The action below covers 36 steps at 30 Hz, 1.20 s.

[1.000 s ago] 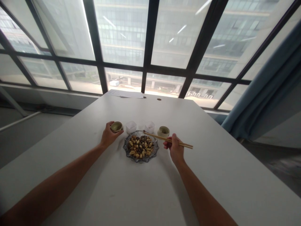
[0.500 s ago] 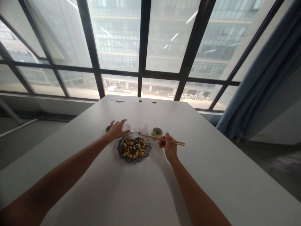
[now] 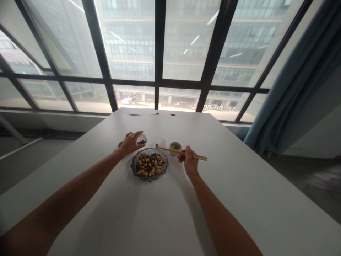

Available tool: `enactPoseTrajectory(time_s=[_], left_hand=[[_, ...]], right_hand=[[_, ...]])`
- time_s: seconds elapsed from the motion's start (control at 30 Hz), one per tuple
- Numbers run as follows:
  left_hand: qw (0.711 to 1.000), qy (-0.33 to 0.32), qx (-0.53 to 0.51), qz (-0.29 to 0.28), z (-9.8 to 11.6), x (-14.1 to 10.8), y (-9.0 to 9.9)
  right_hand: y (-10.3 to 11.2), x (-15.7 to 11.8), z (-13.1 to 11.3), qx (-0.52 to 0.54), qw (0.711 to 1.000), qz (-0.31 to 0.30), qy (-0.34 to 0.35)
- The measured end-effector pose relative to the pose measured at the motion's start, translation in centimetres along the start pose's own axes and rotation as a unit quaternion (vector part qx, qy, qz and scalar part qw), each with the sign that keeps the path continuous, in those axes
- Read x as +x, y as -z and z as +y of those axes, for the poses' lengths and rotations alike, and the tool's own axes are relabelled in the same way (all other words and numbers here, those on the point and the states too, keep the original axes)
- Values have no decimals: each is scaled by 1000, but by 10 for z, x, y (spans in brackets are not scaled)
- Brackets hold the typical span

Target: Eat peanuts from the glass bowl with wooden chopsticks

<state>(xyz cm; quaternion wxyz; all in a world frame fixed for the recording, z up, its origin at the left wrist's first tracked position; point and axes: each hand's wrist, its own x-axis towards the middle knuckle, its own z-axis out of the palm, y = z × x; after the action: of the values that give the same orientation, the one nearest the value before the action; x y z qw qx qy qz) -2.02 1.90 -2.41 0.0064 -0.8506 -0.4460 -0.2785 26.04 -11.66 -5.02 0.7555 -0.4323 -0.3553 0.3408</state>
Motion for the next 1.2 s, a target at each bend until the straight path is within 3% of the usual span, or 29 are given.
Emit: enactPoseTrajectory(time_s=[0.27, 0.47, 0.6, 0.7, 0.83, 0.97, 1.07, 1.2], left_hand=[[994, -103, -6, 19, 25, 4, 12], [987, -156, -13, 29, 37, 3, 15], [991, -134, -10, 26, 31, 4, 12], [998, -68, 6, 11, 23, 8, 7], [997, 43, 34, -54, 13, 14, -1], [991, 71, 34, -105, 9, 15, -7], [994, 54, 26, -91, 4, 6, -7], [999, 36, 15, 6, -10, -20, -1]], right_hand=[[-27, -21, -23, -51, 994, 5, 101], [-40, -34, -17, -175, 964, -134, 149], [-37, -30, -20, -175, 964, -112, 165], [-35, -27, -32, -155, 973, -70, 153], [-30, -24, -50, -213, 966, -76, 125], [-28, -24, -60, -264, 951, -95, 130], [-32, -26, -59, -280, 943, -149, 96], [-38, -31, -43, -257, 939, -225, 30]])
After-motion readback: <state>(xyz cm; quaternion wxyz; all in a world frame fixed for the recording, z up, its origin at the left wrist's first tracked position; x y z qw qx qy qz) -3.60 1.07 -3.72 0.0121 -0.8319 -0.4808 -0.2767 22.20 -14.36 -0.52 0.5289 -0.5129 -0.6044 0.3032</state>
